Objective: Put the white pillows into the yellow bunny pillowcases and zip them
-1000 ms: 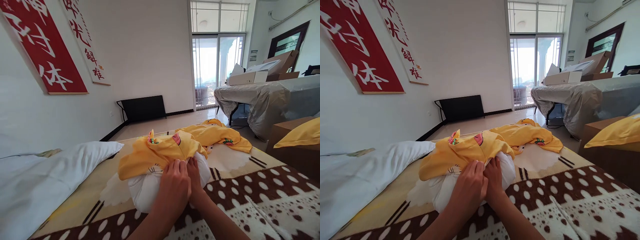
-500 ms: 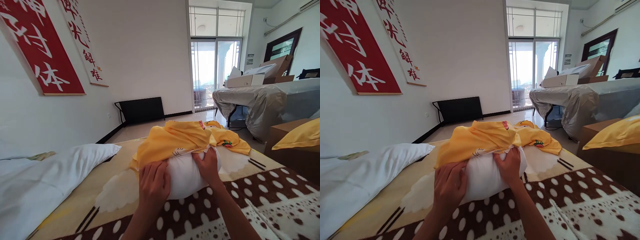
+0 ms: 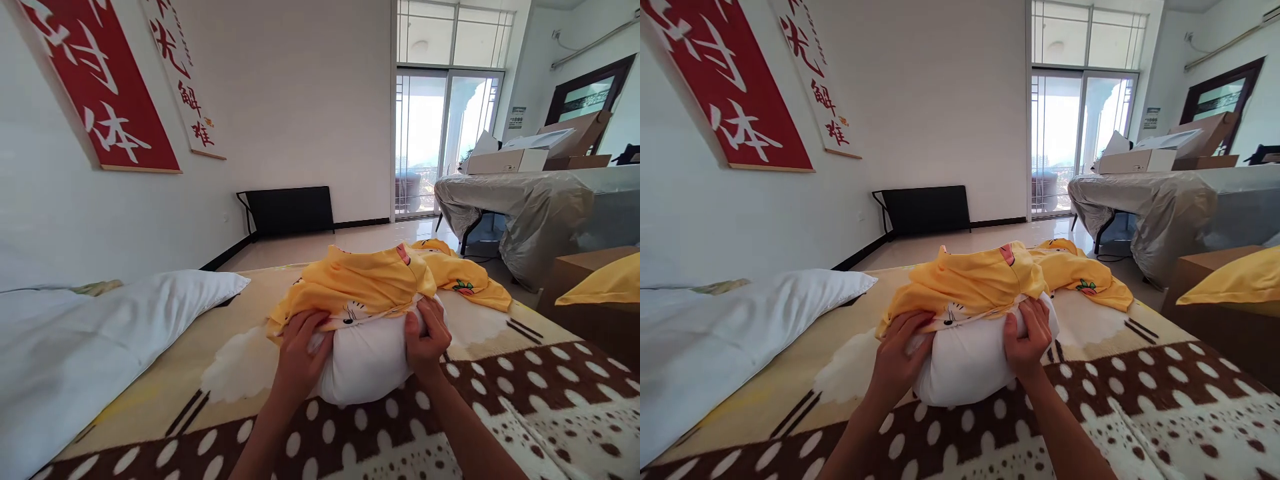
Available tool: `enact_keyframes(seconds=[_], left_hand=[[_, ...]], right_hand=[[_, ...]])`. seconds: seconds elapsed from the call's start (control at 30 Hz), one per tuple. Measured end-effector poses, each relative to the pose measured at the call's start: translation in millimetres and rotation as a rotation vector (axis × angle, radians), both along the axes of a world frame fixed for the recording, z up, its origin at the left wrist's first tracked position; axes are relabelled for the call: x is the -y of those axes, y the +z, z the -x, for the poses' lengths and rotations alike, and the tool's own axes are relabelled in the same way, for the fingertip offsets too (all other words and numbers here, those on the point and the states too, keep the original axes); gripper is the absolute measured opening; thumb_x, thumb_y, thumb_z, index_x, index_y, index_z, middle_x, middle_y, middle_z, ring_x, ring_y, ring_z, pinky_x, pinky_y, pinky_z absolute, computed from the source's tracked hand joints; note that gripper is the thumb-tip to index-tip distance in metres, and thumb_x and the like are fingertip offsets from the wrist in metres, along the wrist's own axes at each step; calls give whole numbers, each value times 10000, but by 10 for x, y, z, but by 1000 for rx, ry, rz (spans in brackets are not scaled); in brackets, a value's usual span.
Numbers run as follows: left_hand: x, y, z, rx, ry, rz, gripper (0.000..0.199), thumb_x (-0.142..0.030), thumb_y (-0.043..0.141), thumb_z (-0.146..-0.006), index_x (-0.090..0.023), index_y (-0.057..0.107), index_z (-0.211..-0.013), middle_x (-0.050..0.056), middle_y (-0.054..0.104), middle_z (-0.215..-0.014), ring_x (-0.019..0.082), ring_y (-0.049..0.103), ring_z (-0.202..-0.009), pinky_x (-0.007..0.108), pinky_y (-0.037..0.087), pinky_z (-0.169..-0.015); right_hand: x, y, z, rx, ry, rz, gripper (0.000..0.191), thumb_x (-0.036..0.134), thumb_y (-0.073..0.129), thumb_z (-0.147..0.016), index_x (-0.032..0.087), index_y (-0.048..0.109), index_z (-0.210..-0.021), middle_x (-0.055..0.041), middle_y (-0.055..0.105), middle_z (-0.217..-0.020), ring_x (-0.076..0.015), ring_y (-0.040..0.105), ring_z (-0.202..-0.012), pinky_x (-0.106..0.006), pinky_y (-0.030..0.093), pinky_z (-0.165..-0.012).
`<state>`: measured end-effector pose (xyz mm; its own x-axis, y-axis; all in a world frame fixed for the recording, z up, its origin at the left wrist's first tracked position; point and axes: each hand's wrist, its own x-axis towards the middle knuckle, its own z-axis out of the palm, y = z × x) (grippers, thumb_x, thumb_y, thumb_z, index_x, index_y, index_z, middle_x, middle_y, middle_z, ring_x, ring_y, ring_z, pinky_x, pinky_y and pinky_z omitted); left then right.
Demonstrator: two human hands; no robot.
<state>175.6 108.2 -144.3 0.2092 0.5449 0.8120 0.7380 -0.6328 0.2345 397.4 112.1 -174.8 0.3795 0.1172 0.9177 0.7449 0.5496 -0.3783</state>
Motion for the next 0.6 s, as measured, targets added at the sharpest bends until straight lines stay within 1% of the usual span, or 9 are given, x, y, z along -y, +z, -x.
enact_keyframes(seconds=[0.07, 0.17, 0.23, 0.27, 0.33, 0.4, 0.5, 0.57, 0.6], left_hand=[[-20, -22, 33, 77, -6, 10, 152, -218, 534, -813, -184, 593, -948, 63, 617, -960, 205, 563, -947, 339, 453, -843], [-44, -83, 45, 154, 89, -51, 76, -180, 529, -774, -179, 569, -839, 57, 590, -852, 218, 535, -872, 358, 445, -799], [-40, -112, 32, 147, 155, -68, 67, -174, 538, -764, -180, 567, -824, 62, 583, -844, 232, 514, -872, 379, 430, -809], [-31, -117, 19, 135, 174, -63, 84, -171, 544, -760, -180, 574, -837, 66, 585, -859, 239, 508, -888, 387, 423, -823], [-4, -109, -17, 119, 175, -25, 117, -159, 539, -754, -184, 588, -857, 69, 593, -883, 244, 504, -912, 390, 410, -847], [19, -87, -51, 161, 127, 52, 125, -143, 507, -745, -195, 588, -824, 59, 597, -862, 236, 501, -898, 376, 399, -847], [17, -66, -65, 326, -5, 204, 76, -151, 494, -684, -207, 543, -702, 28, 577, -764, 211, 485, -820, 346, 388, -801], [-7, -77, -46, 420, -73, 264, 34, -192, 506, -655, -208, 478, -643, 4, 531, -700, 183, 471, -747, 311, 393, -734], [-20, -92, -34, 454, -90, 274, 68, -213, 505, -652, -208, 441, -628, -7, 498, -674, 165, 457, -707, 289, 392, -692]], right_hand=[[37, 13, 44, -1, -27, -34, 99, 244, 518, -821, 200, 537, -908, -83, 620, -874, -237, 602, -876, -481, 477, -831], [154, 75, 138, -7, -121, -83, 137, 245, 599, -768, 216, 497, -855, -61, 566, -821, -222, 566, -819, -420, 488, -732], [275, 140, 237, 116, -89, -104, 109, 213, 584, -766, 224, 480, -795, -29, 531, -738, -188, 526, -711, -379, 462, -672], [346, 177, 300, 219, -22, -95, 78, 193, 551, -779, 223, 480, -769, -15, 522, -694, -172, 505, -663, -363, 443, -653], [502, 247, 453, 441, 144, -17, 110, 168, 485, -802, 216, 486, -703, 3, 503, -601, -155, 469, -598, -337, 394, -615], [667, 293, 622, 601, 214, 129, 188, 177, 464, -812, 209, 484, -628, 0, 490, -553, -156, 453, -587, -328, 353, -591], [886, 255, 843, 743, 157, 388, 168, 181, 508, -782, 197, 532, -616, -19, 545, -595, -175, 478, -626, -351, 364, -637], [973, 137, 949, 822, 110, 457, 100, 162, 528, -762, 177, 621, -727, -40, 613, -675, -194, 517, -678, -377, 390, -719], [993, 54, 991, 855, 91, 448, 131, 148, 524, -767, 164, 653, -790, -54, 645, -722, -204, 538, -716, -384, 397, -760]])
